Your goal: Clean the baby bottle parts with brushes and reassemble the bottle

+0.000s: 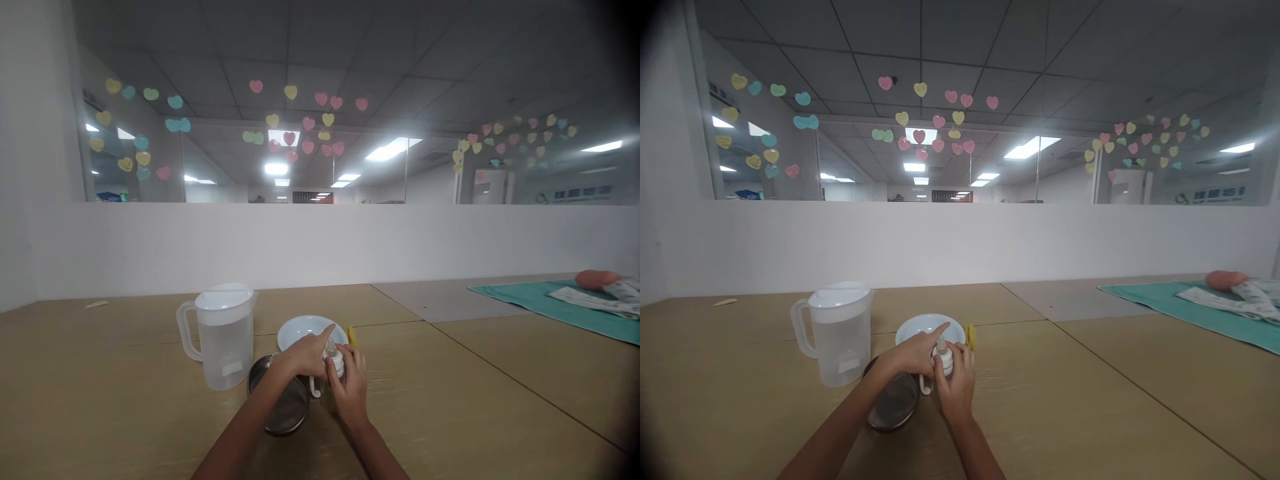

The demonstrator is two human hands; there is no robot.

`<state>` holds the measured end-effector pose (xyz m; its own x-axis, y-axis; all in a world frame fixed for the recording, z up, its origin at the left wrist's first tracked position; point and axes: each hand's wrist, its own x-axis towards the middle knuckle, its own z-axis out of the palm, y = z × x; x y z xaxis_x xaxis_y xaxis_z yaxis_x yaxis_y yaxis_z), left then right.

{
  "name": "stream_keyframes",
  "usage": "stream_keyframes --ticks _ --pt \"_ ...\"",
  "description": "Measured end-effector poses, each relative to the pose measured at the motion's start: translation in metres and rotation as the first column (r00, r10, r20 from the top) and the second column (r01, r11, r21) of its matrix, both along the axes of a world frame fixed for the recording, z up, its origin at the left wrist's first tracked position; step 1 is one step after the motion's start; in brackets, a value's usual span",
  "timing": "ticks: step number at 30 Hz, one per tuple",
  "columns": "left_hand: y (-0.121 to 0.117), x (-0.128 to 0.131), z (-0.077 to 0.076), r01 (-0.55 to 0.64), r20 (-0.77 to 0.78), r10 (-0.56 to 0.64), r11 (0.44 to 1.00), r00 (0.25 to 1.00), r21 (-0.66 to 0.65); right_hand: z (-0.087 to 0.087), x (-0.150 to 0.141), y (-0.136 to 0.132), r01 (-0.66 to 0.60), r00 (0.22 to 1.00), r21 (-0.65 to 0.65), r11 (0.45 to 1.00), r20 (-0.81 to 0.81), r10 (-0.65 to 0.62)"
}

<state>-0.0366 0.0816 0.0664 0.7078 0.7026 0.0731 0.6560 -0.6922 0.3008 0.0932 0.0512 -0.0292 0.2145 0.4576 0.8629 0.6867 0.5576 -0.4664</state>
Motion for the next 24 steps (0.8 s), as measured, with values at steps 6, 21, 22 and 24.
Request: stream_keyframes --ticks 6,21,22,24 --pt "0.0031 -0.0016 -0.0029 0.013 0.029 -0.012 1.0 1.0 -0.006 0.0042 0.0062 0.0009 -0.051 0.997 -0.035 0.998 0.054 0.053" --pt "0.0045 -0.0021 -0.0029 0.022 0.0 -0.022 0.999 1.0 -0.028 0.006 0.0019 0.0054 0.026 0.998 0.004 1.0 0.061 -0.026" --pt "0.0051 -0.0024 -0.0035 0.022 0.004 -0.022 0.999 1.0 -0.03 0.0074 0.0017 0.0052 0.015 0.999 0.003 1.0 0.051 -0.015" --pt "0.0053 -0.003 -0.0038 0.024 0.02 -0.023 0.999 1.0 -0.035 0.0103 0.0017 0.0047 -0.026 0.999 -0.009 1.0 0.029 0.026"
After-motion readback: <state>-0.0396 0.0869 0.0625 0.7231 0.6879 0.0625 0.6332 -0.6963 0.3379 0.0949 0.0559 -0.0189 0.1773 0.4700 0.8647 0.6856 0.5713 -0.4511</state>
